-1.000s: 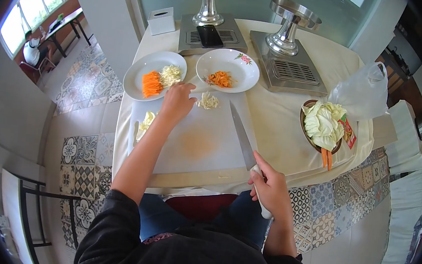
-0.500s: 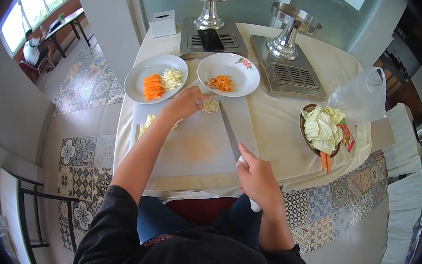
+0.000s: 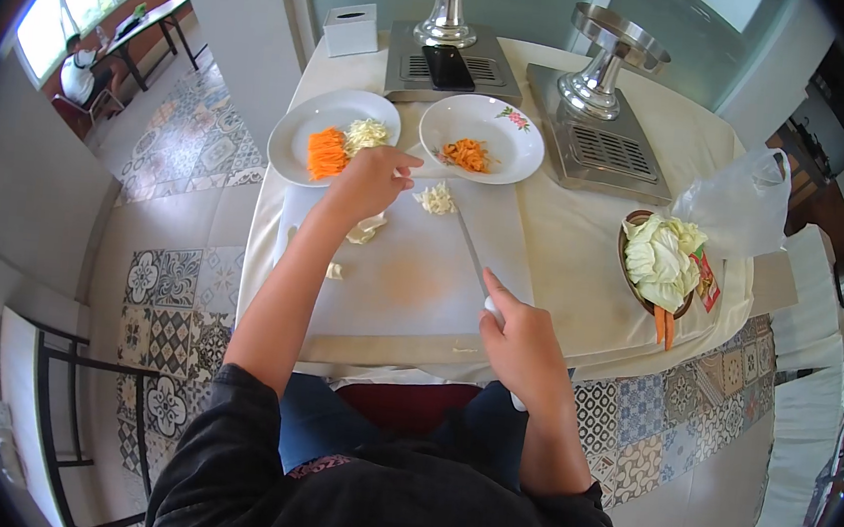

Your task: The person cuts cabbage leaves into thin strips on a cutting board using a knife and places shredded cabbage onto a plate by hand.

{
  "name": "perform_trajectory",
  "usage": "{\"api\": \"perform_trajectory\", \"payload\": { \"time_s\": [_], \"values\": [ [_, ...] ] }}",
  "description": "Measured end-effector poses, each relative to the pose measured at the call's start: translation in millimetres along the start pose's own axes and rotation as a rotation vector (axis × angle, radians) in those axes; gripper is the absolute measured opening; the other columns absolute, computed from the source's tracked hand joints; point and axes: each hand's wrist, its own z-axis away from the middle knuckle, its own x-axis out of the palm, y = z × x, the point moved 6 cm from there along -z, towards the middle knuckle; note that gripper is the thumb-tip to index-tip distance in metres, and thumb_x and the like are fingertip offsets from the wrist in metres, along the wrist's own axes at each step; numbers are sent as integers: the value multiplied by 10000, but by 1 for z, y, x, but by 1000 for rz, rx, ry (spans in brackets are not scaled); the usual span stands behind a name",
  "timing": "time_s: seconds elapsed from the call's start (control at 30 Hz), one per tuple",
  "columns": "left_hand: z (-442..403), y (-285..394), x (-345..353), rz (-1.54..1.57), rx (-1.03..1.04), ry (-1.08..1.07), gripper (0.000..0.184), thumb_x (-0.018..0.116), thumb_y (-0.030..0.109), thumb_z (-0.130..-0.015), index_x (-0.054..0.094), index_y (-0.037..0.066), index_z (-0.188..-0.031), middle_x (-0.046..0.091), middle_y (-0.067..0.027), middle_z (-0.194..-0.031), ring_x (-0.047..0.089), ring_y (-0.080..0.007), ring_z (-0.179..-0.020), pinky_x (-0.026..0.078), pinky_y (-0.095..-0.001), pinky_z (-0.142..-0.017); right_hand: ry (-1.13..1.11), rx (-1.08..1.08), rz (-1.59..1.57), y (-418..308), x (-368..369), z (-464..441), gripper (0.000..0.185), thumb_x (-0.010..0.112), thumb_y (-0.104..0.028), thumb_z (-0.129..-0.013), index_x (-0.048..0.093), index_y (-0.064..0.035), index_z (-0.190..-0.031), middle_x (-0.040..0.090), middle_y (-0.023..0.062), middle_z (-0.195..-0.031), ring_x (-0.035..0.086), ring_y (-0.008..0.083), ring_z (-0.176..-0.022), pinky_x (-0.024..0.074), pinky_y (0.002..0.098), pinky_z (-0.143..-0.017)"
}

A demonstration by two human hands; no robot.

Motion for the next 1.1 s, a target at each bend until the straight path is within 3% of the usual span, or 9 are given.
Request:
{"api": "perform_trajectory", "payload": {
  "time_s": [0.07, 0.2, 0.23, 0.37, 0.57, 0.87, 0.97, 1.1],
  "values": [
    [16, 16, -32, 28, -6, 79, 317, 704, 85, -877, 729, 89, -1193, 728, -82, -966, 659, -189, -861, 533, -345, -783, -7, 13, -2, 0, -2, 0, 504, 552, -84, -919, 518, -8, -1416, 644, 272, -790, 632, 397, -682, 504, 431, -679],
    [56, 2, -82, 50, -5, 361, 226, 696, 107, -888, 749, 59, -1102, 734, -96, -941, 648, -175, -804, 516, -315, -729, 33, -18, -188, 18, -1, 5, 529, 571, -65, -915, 505, -28, -1438, 525, 206, -670, 558, 216, -582, 490, 359, -639],
    [71, 0, -91, 43, -10, 441, 151, 711, 103, -882, 738, 5, -993, 724, -110, -891, 648, -214, -767, 532, -327, -707, 21, 6, -242, 25, 1, 6, 555, 579, -51, -918, 489, -47, -1466, 512, 123, -643, 515, 112, -578, 484, 308, -595],
    [131, -30, -84, 6, -84, 479, 112, 731, 69, -856, 729, 8, -950, 699, -109, -842, 636, -227, -755, 514, -346, -687, -5, 70, -398, 35, 5, 16, 579, 569, -30, -925, 478, -84, -1495, 577, -15, -712, 494, 45, -566, 467, 225, -516],
    [177, -33, -39, -20, -32, 337, 147, 767, 76, -808, 743, 46, -950, 670, -84, -868, 631, -279, -845, 507, -385, -771, -3, 140, -431, 57, 8, 25, 572, 565, -30, -927, 482, -77, -1491, 587, -7, -747, 510, 48, -569, 474, 214, -520],
    [173, -13, -21, -273, 71, 565, 130, 754, 92, -837, 723, 9, -933, 631, -94, -835, 614, -275, -789, 497, -381, -743, 19, 117, -452, 61, -5, 38, 560, 565, -30, -928, 493, -72, -1482, 593, -3, -752, 524, 49, -585, 481, 216, -529],
    [164, -8, -4, 189, -75, 549, 141, 743, 118, -873, 708, -17, -893, 634, -106, -826, 612, -246, -749, 485, -355, -684, 26, 124, -451, 64, -8, 41, 561, 562, -23, -926, 494, -67, -1480, 598, 1, -758, 523, 48, -587, 483, 217, -531],
    [145, 9, 22, 376, -125, 366, 195, 734, 153, -903, 701, -34, -862, 638, -119, -802, 608, -222, -721, 469, -329, -622, 21, 106, -460, 66, -9, 45, 563, 578, -15, -921, 499, -64, -1476, 594, 0, -756, 525, 50, -585, 487, 219, -540]
  ]
}}
